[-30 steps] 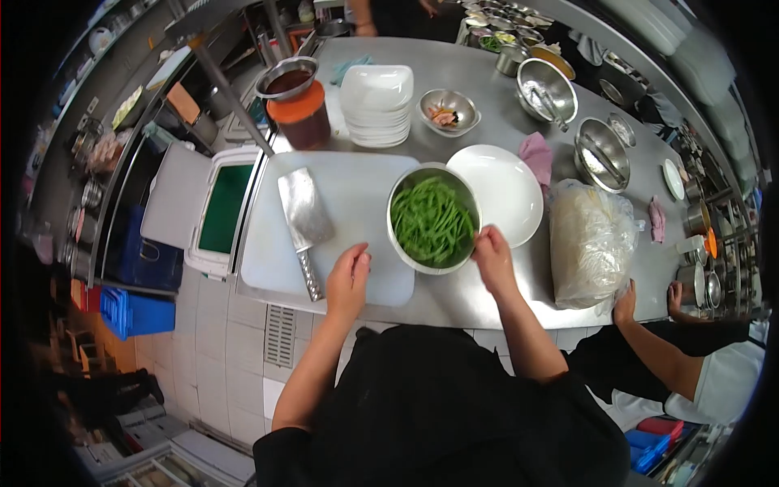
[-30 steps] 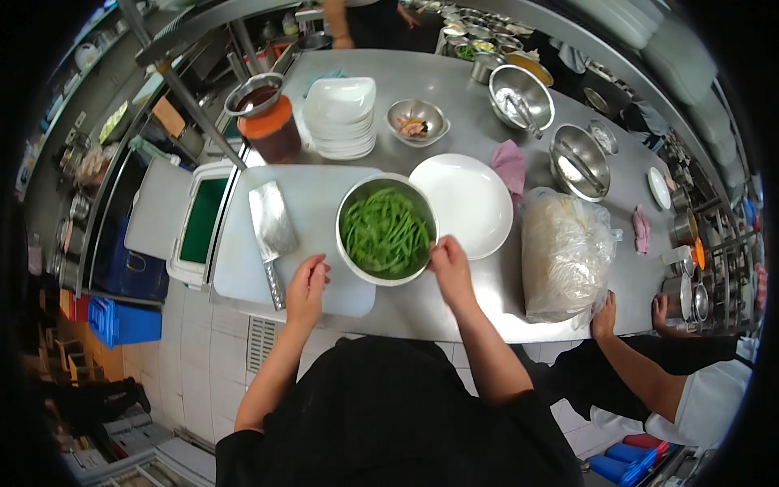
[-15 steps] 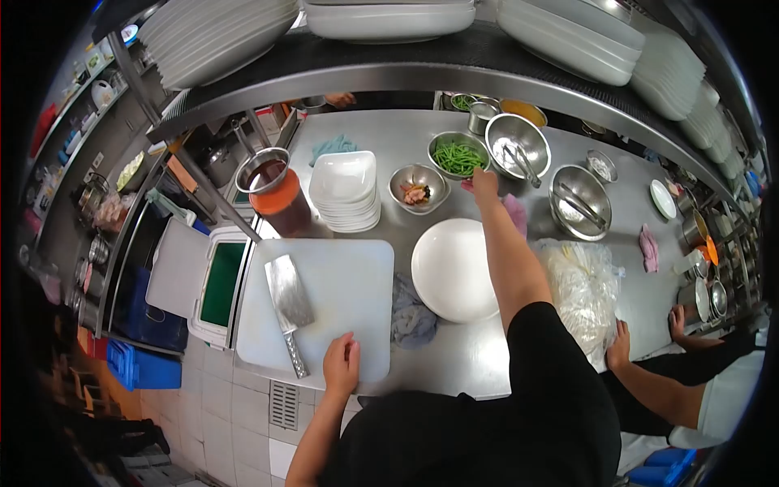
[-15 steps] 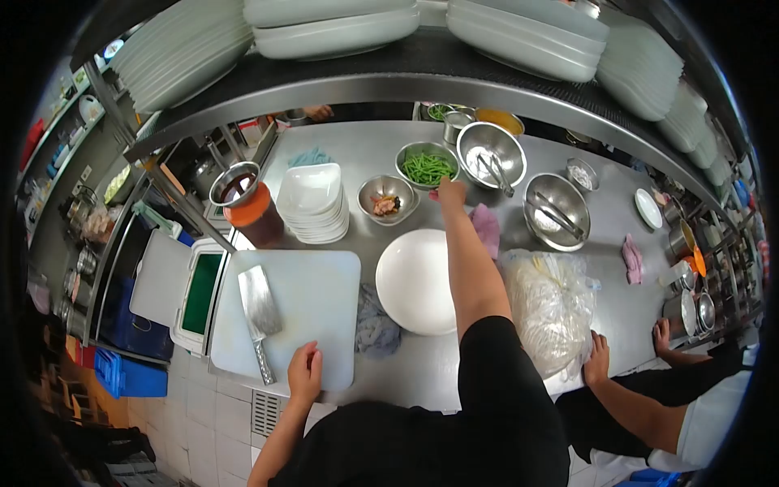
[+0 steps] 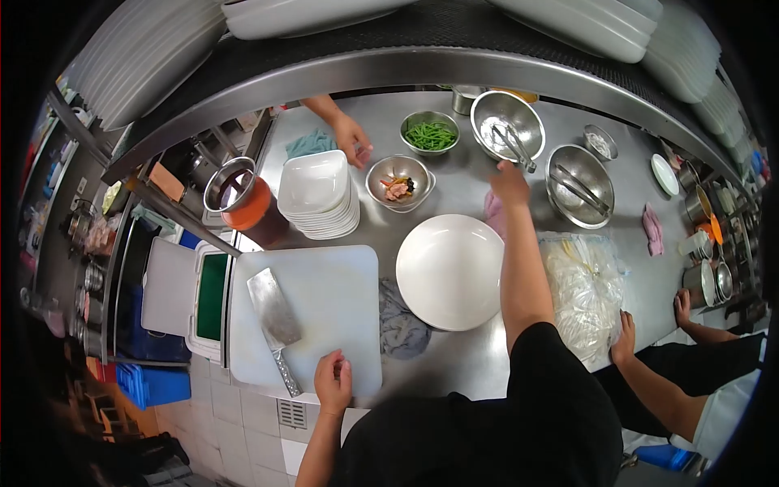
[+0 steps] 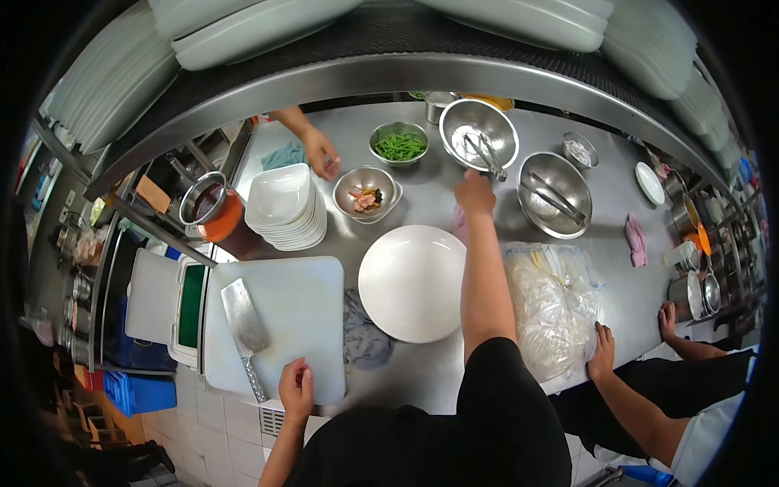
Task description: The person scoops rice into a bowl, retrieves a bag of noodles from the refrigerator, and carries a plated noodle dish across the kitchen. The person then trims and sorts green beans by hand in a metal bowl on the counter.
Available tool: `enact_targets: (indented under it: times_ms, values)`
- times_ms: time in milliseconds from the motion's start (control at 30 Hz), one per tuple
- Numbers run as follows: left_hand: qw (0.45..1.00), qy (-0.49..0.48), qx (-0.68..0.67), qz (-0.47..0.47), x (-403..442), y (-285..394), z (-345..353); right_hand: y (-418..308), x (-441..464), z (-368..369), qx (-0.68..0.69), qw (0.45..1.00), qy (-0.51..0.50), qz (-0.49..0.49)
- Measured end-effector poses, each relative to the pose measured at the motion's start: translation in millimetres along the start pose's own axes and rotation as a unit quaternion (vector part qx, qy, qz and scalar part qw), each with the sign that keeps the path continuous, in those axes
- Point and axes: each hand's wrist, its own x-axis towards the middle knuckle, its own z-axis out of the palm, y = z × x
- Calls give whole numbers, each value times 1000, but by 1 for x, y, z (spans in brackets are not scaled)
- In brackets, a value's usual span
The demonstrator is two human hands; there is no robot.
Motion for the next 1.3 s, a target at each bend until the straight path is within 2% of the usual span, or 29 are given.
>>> enact_targets:
  times_ms: [33,100,267,333,467,533,567,600,633,700,733,800,867,933,1000,1067,1133,1200,1267,1300]
  values:
    - [1000,1,-6,2,0,0,-1,8,-5,-5,-1,1000,2,3]
    - [1000,0,-5,4,0,0,-1,27,-6,-9,-140,979,-121,85]
    - [1000,-1,-11,-15,-6,-9,3,69,-12,38,-121,980,-149,54]
    - [999,23,-27,-14,-6,-8,7,79,-2,58,-91,989,-104,43]
    - [999,35,-16,-35,-4,4,9,75,-2,46,-86,987,-134,34]
    - [999,21,13,-25,1,22,14,38,-22,-5,93,950,-290,70]
    - [999,5,42,-10,8,31,18,30,-38,-10,93,950,-289,69]
    - [995,-14,75,70,17,39,26,26,-59,-14,82,986,-143,33]
    - [982,-33,108,151,26,49,36,23,-82,-20,69,998,8,-2]
    - [950,-102,187,229,41,85,53,19,-130,-44,138,957,174,-187]
    - [947,-108,184,240,39,89,64,18,-162,-61,154,966,128,-164]
    - [915,-152,323,190,42,84,89,19,-229,-87,216,962,76,-150]
    - [914,-170,318,189,44,76,99,28,-295,-103,253,951,47,-170]
    - [911,-191,313,188,45,71,102,40,-353,-112,293,948,-19,-124]
    - [891,-251,320,200,49,66,99,67,-406,-105,311,946,-84,-30]
    - [888,-264,305,220,50,67,95,86,-448,-108,301,943,-129,61]
    - [883,-278,288,244,47,67,93,98,-485,-114,281,949,-104,96]
    - [884,-301,285,215,42,64,92,109,-510,-118,283,939,-103,167]
    - [878,-337,285,184,40,66,94,122,-528,-122,287,930,-101,206]
    - [877,-339,279,198,41,71,101,128,-531,-125,286,931,-86,209]
